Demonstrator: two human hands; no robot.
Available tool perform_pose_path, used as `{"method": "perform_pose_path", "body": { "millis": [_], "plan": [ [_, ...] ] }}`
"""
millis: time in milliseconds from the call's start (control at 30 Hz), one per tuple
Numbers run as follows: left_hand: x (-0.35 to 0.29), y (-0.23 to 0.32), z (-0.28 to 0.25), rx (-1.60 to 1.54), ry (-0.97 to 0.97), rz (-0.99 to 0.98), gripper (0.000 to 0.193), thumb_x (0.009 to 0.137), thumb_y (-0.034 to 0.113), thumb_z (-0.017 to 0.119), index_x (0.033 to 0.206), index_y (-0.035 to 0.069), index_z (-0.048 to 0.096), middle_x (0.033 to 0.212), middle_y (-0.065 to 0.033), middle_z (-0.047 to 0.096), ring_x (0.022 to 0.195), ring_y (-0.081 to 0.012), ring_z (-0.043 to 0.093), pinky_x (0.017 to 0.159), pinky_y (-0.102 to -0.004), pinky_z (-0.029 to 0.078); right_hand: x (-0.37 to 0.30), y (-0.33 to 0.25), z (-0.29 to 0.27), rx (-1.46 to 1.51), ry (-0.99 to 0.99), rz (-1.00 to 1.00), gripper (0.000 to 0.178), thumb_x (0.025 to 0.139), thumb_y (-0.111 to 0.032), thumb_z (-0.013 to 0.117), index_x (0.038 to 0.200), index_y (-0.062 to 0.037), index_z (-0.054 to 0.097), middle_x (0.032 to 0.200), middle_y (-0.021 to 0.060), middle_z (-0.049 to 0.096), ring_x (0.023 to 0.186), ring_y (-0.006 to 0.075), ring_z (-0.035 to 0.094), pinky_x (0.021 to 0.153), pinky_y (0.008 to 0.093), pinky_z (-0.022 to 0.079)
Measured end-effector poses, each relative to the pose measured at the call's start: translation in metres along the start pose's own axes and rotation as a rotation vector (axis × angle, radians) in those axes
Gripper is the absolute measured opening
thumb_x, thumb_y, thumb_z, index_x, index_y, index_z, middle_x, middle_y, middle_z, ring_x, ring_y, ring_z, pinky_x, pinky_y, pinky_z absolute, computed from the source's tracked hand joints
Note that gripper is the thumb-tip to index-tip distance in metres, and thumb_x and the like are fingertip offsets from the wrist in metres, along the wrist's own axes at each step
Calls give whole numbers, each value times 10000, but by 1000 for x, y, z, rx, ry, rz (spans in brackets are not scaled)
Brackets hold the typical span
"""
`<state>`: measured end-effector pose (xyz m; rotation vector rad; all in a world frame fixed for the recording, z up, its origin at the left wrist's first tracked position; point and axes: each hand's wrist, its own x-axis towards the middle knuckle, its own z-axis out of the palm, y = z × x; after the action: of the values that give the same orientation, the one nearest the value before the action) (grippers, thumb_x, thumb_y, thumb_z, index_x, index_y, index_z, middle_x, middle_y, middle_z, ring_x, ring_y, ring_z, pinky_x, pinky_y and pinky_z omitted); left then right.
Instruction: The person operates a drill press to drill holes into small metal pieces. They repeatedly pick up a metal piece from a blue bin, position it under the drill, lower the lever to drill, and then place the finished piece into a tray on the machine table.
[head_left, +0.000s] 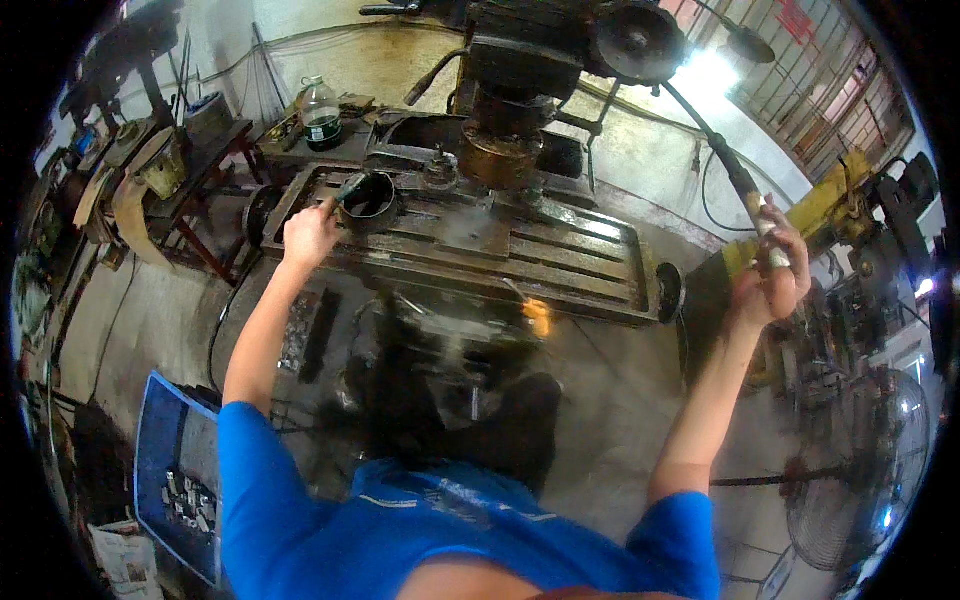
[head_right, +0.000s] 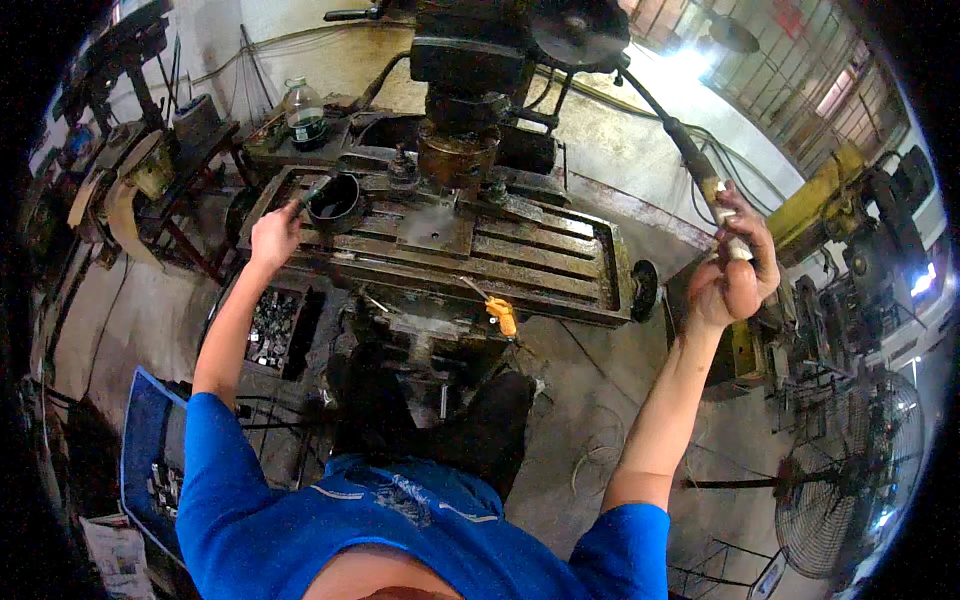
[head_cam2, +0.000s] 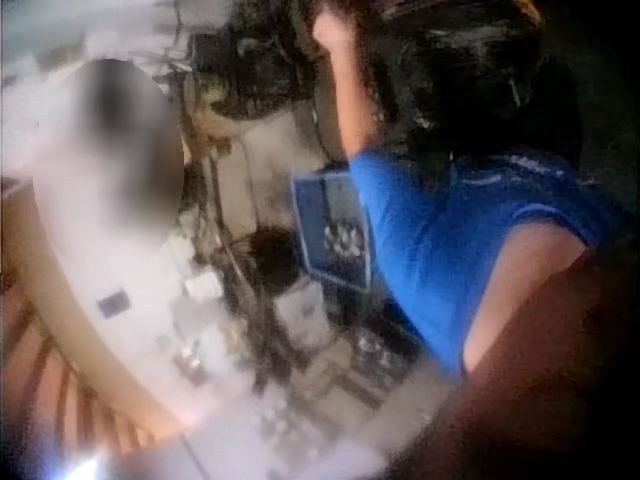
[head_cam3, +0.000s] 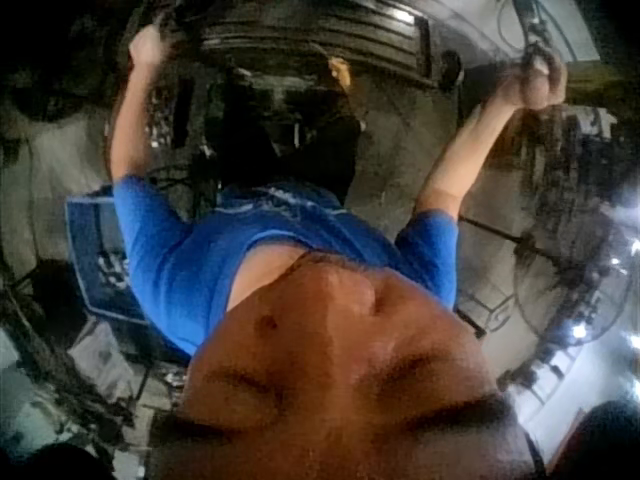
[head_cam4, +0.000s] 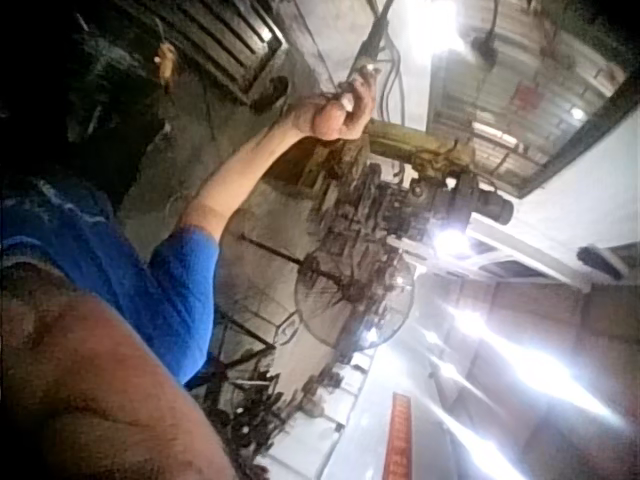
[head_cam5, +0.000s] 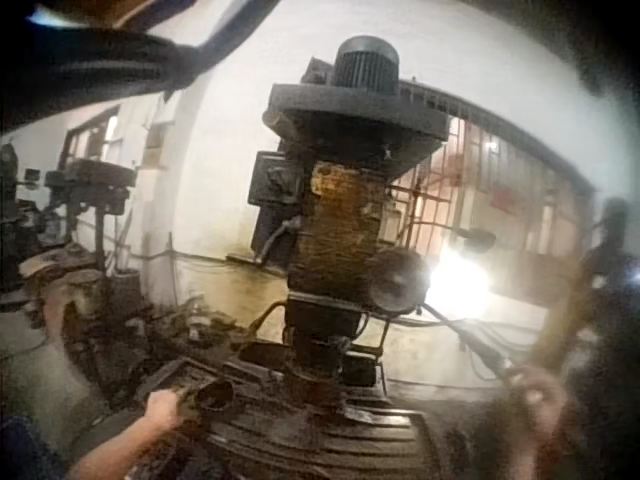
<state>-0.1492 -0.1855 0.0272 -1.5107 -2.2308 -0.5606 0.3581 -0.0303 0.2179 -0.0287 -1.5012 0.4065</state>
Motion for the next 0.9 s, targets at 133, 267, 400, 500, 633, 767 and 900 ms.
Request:
{"method": "perform_pose_path", "body": {
  "millis": [133, 267, 400, 500, 633, 767, 900],
  "plan": [
    [-9, 25, -16, -972, -189, -468, 247, 825, 174, 560, 995, 0, 603, 609, -61, 580, 508, -146, 546, 455, -308, 445, -2, -3, 5, 15, 48, -3, 350, 662, -275, 579, 782, 54, 581, 758, 158, 562, 912, 341, 557, 956, 530, 312],
    [-10, 87, -5, -1046, -321, -408, 231, 855, 140, 529, 1000, -22, 606, 618, -20, 545, 421, -76, 437, 377, -245, 334, -18, 4, 1, 13, 72, -19, 338, 659, -289, 603, 748, 35, 571, 754, 139, 564, 853, 305, 557, 960, 538, 302],
    [22, 113, 35, -974, -254, -258, 195, 803, 128, 552, 885, -37, 614, 583, -94, 567, 495, -134, 505, 483, -301, 397, -11, -3, 5, 29, 41, 25, 231, 635, -198, 525, 699, 24, 545, 724, 126, 551, 826, 283, 555, 977, 553, 277],
    [38, 130, 63, -919, -103, -171, 193, 779, 133, 563, 863, -31, 621, 657, -181, 596, 577, -230, 583, 558, -330, 431, -11, -2, 7, 45, 54, 20, 213, 591, -156, 470, 688, 20, 539, 725, 124, 556, 820, 278, 557, 984, 557, 269],
    [39, 137, 80, -830, -69, -116, 236, 761, 157, 587, 935, 3, 630, 761, -220, 612, 749, -317, 622, 657, -342, 459, -13, -4, 11, 44, 82, 9, 209, 648, -197, 518, 676, 9, 530, 680, 88, 529, 812, 270, 546, 988, 566, 258],
    [39, 131, 69, -901, -219, -163, 262, 757, 152, 589, 941, -32, 618, 754, -228, 611, 739, -296, 629, 658, -334, 462, -21, -1, 7, 33, 80, 21, 260, 690, -258, 570, 665, -3, 525, 645, 66, 505, 802, 264, 535, 988, 574, 246],
    [40, 128, 53, -883, -278, -154, 286, 758, 146, 586, 953, -63, 602, 742, -225, 616, 688, -253, 623, 639, -328, 460, -27, 4, 4, 50, 47, 19, 235, 684, -243, 567, 656, -12, 527, 637, 56, 493, 804, 264, 527, 993, 580, 229]
  ]
}}
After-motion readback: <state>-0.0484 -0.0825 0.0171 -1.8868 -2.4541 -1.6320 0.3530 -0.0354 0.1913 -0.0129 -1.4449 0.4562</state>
